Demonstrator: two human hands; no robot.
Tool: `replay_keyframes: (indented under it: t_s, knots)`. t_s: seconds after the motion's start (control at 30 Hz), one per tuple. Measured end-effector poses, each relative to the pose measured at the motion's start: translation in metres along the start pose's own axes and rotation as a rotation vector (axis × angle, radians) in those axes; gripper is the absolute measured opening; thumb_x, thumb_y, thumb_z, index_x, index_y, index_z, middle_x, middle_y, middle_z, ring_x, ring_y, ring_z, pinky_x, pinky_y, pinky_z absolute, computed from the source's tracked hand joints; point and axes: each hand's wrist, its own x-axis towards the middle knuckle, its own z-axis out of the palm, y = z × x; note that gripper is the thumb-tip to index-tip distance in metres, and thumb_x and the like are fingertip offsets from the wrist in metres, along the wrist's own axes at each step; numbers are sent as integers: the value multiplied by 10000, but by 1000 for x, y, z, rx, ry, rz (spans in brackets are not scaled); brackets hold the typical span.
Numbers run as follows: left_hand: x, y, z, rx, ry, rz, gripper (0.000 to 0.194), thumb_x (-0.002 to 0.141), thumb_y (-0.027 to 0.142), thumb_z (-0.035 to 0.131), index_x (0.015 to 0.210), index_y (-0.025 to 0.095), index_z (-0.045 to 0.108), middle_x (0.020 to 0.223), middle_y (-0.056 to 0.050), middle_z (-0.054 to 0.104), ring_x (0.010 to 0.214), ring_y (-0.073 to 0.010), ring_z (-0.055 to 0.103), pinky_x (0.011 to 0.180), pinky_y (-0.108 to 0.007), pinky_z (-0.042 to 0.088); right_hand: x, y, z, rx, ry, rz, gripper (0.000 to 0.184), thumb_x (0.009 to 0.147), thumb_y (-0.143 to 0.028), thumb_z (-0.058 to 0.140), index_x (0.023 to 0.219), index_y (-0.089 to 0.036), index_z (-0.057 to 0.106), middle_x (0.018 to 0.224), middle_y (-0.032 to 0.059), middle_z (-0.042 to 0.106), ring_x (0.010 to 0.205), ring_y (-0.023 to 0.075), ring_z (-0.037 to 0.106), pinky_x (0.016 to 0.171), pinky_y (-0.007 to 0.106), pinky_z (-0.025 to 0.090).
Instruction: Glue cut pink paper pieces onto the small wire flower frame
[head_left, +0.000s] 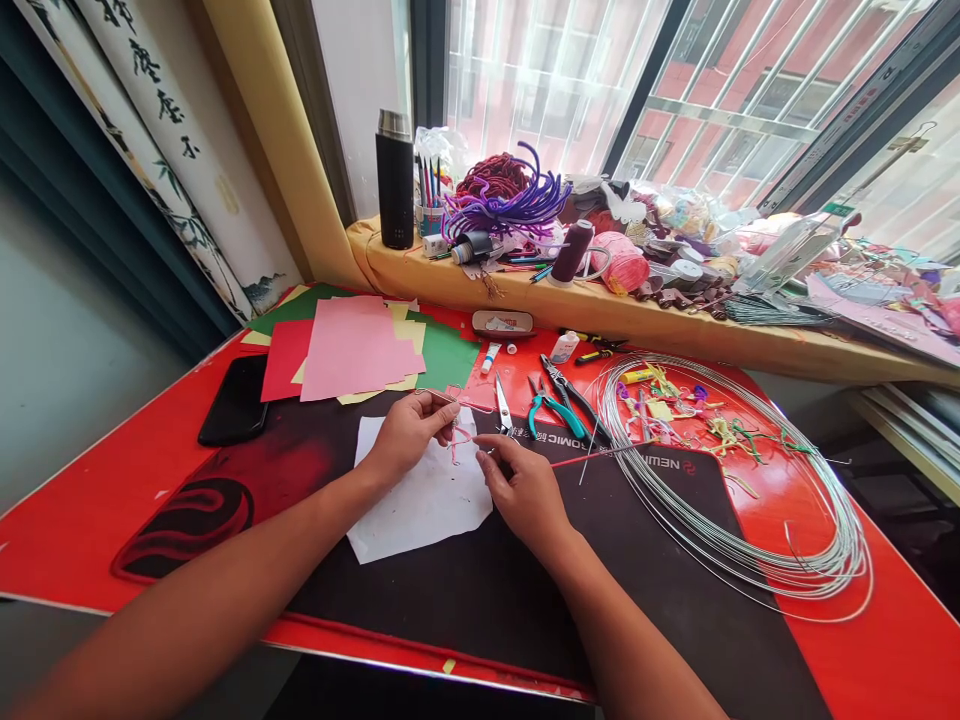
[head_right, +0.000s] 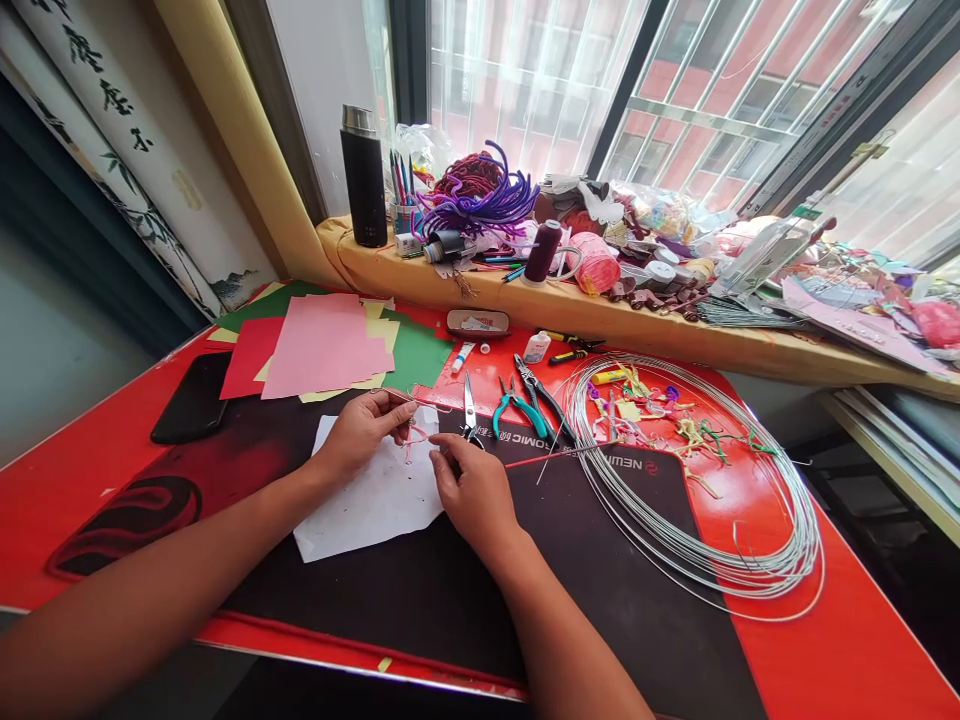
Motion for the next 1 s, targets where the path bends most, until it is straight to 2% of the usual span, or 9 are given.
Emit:
replay_keyframes:
  t_s: [0.43, 1.0]
  knots:
    - [2, -1, -1, -31, 44, 14, 482, 744, 587, 885, 885, 156, 722, 627, 4, 663, 567, -143, 601, 576, -289, 518, 0, -2, -1, -14, 10, 3, 290, 1029, -320, 603, 1196, -210, 813, 781, 32, 764, 646, 200, 652, 648, 303, 468]
    - [0, 1, 0, -20, 12, -2, 471, 746, 596, 880, 864, 173, 710, 652, 4, 656, 584, -149, 605, 572, -296, 535, -1, -3, 0, -56, -5, -37, 272, 1033, -306, 603, 1191, -227, 809, 806, 41, 790, 652, 208, 684, 659, 300, 494]
